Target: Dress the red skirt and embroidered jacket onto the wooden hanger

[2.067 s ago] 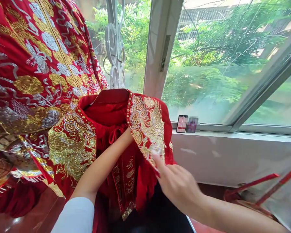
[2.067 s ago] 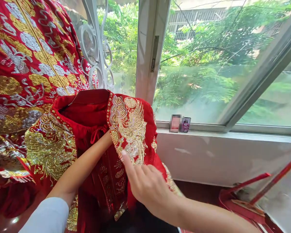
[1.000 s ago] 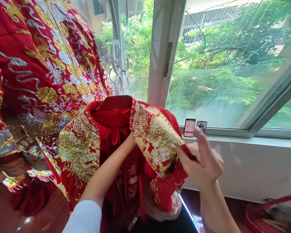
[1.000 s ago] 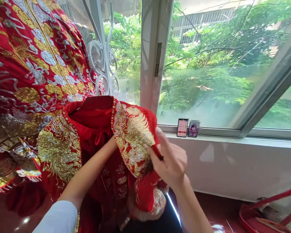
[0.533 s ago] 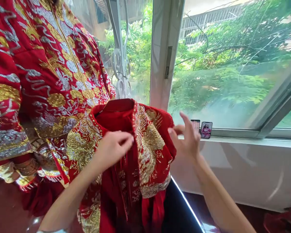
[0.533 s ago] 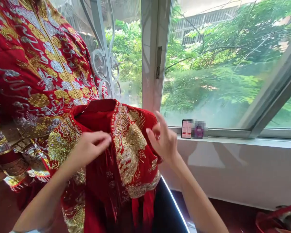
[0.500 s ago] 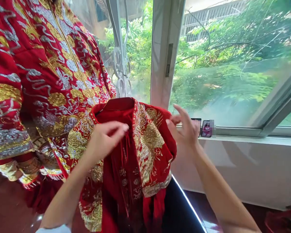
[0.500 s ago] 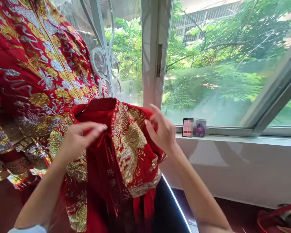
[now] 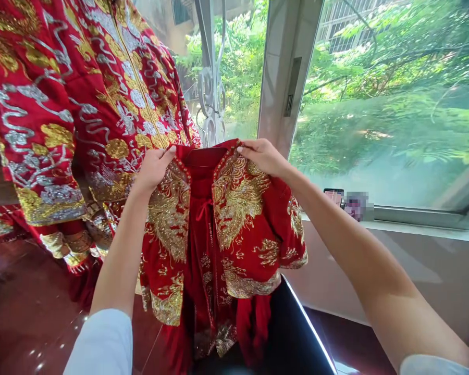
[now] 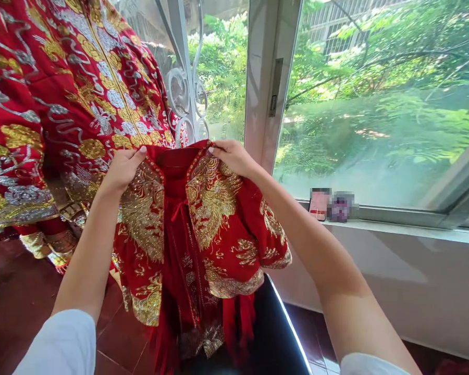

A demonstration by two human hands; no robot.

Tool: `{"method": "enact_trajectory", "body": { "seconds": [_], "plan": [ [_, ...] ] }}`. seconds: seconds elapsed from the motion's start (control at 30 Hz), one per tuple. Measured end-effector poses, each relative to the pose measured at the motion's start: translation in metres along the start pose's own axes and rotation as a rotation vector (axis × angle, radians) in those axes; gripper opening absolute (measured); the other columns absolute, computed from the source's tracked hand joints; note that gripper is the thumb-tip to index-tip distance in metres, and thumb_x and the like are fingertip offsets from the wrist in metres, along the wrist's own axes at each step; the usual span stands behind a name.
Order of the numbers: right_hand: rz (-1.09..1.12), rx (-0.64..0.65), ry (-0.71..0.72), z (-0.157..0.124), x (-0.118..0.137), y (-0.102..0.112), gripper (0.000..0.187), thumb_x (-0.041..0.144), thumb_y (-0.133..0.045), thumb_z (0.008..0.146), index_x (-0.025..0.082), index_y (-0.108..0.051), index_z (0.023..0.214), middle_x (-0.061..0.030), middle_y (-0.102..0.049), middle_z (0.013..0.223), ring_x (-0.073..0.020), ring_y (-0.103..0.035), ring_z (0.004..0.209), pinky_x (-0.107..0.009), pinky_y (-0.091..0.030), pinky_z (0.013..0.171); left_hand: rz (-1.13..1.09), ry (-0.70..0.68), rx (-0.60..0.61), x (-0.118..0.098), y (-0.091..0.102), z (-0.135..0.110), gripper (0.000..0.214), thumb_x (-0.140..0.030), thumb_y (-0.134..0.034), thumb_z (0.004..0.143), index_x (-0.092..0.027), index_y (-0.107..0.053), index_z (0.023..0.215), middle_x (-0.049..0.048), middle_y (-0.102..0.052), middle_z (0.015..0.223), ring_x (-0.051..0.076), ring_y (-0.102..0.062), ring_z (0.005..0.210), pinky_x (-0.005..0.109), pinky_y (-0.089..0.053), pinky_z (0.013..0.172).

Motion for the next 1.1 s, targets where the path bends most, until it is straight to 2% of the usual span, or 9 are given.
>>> {"method": "enact_trajectory", "body": {
  "seconds": [0.17,0.37,0.5,0.6,0.7,0.8,0.87,1.0,1.1],
  "plan": [
    [0.08,-0.176,-0.004,-0.002,0.009,0.009,0.033,0.033,-0.054,0.086,0.018,-0.043,0.06,0.0037,-0.029,0.061,-0.0084,-0.028,0.059,-0.025,-0.025,0.057,-0.104,-0.04,-0.102,-0.008,-0.003,0.005,0.065,-0.071,-0.053,0.077,-0.022,-0.02,0.049,-0.0065,-0.014,0.049,0.008,-0.012,0.047,0.027,-0.011,0.045],
    [0.024,-0.149,0.0,-0.005,0.01,0.019,0.038,0.043,-0.055,0.086,0.018,-0.043,0.06,0.0036,-0.032,0.058,-0.0087,-0.03,0.057,-0.025,-0.027,0.055,-0.122,0.009,-0.053,0.002,0.002,0.005,0.062,-0.07,-0.051,0.078,-0.022,-0.021,0.052,-0.0063,-0.018,0.048,0.008,-0.016,0.046,0.027,-0.012,0.045],
    [-0.178,-0.047,0.028,-0.014,0.006,0.01,0.028,0.044,-0.051,0.087,0.018,-0.061,0.085,-0.0012,-0.055,0.071,-0.0133,-0.047,0.066,-0.028,-0.037,0.065,0.114,0.023,0.041,0.004,-0.007,-0.001,0.056,-0.058,-0.05,0.085,-0.022,-0.023,0.052,-0.0057,-0.021,0.048,0.009,-0.019,0.046,0.027,-0.016,0.048],
    [-0.476,0.021,-0.038,-0.018,0.005,0.001,0.034,0.045,-0.053,0.085,0.019,-0.063,0.104,-0.0043,-0.061,0.075,-0.0171,-0.052,0.067,-0.033,-0.039,0.067,0.419,0.009,-0.014,-0.002,-0.011,-0.006,0.052,-0.055,-0.052,0.085,-0.022,-0.029,0.052,-0.0036,-0.029,0.05,0.011,-0.025,0.048,0.028,-0.018,0.051],
    [-0.548,0.163,-0.136,-0.013,0.001,-0.003,0.035,0.052,-0.054,0.084,0.018,-0.063,0.084,-0.0044,-0.058,0.066,-0.0169,-0.051,0.063,-0.032,-0.039,0.063,0.55,0.023,0.056,-0.002,-0.016,-0.002,0.053,-0.057,-0.047,0.087,-0.022,-0.031,0.05,-0.0024,-0.031,0.048,0.013,-0.026,0.047,0.029,-0.019,0.051],
    [-0.304,0.404,-0.263,-0.013,-0.01,-0.005,0.048,0.061,-0.048,0.085,0.018,-0.058,0.066,-0.0036,-0.055,0.059,-0.0136,-0.048,0.055,-0.029,-0.037,0.054,0.494,0.041,0.269,0.007,-0.02,0.002,0.058,-0.056,-0.041,0.09,-0.022,-0.026,0.045,-0.0032,-0.025,0.042,0.011,-0.024,0.043,0.028,-0.018,0.049],
    [-0.175,0.477,-0.315,-0.016,-0.014,-0.004,0.054,0.066,-0.043,0.085,0.019,-0.055,0.062,-0.0017,-0.05,0.054,-0.0112,-0.042,0.049,-0.027,-0.033,0.049,0.466,-0.008,0.272,0.009,-0.015,0.0,0.058,-0.056,-0.042,0.089,-0.022,-0.025,0.044,-0.0033,-0.026,0.042,0.011,-0.025,0.042,0.028,-0.018,0.048],
    [-0.184,0.325,-0.282,-0.017,-0.006,0.003,0.055,0.067,-0.049,0.083,0.019,-0.041,0.055,0.004,-0.035,0.049,-0.0073,-0.03,0.046,-0.025,-0.025,0.046,0.362,-0.088,0.071,0.002,-0.004,-0.004,0.056,-0.054,-0.046,0.087,-0.022,-0.027,0.046,-0.0035,-0.029,0.044,0.011,-0.028,0.045,0.028,-0.019,0.049],
    [-0.19,0.202,-0.26,-0.012,0.004,0.008,0.057,0.067,-0.049,0.083,0.02,-0.034,0.053,0.0061,-0.026,0.049,-0.0059,-0.024,0.045,-0.025,-0.02,0.046,0.208,-0.043,0.024,-0.001,-0.005,-0.001,0.055,-0.05,-0.044,0.088,-0.022,-0.022,0.046,-0.0051,-0.021,0.045,0.009,-0.02,0.044,0.028,-0.016,0.048]
  ]
}}
Point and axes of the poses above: each hand's wrist, its own z-axis towards the middle knuckle, its own y-axis out of the back of the hand, x = y × z, the point moved 6 cm from there along z, towards the middle knuckle
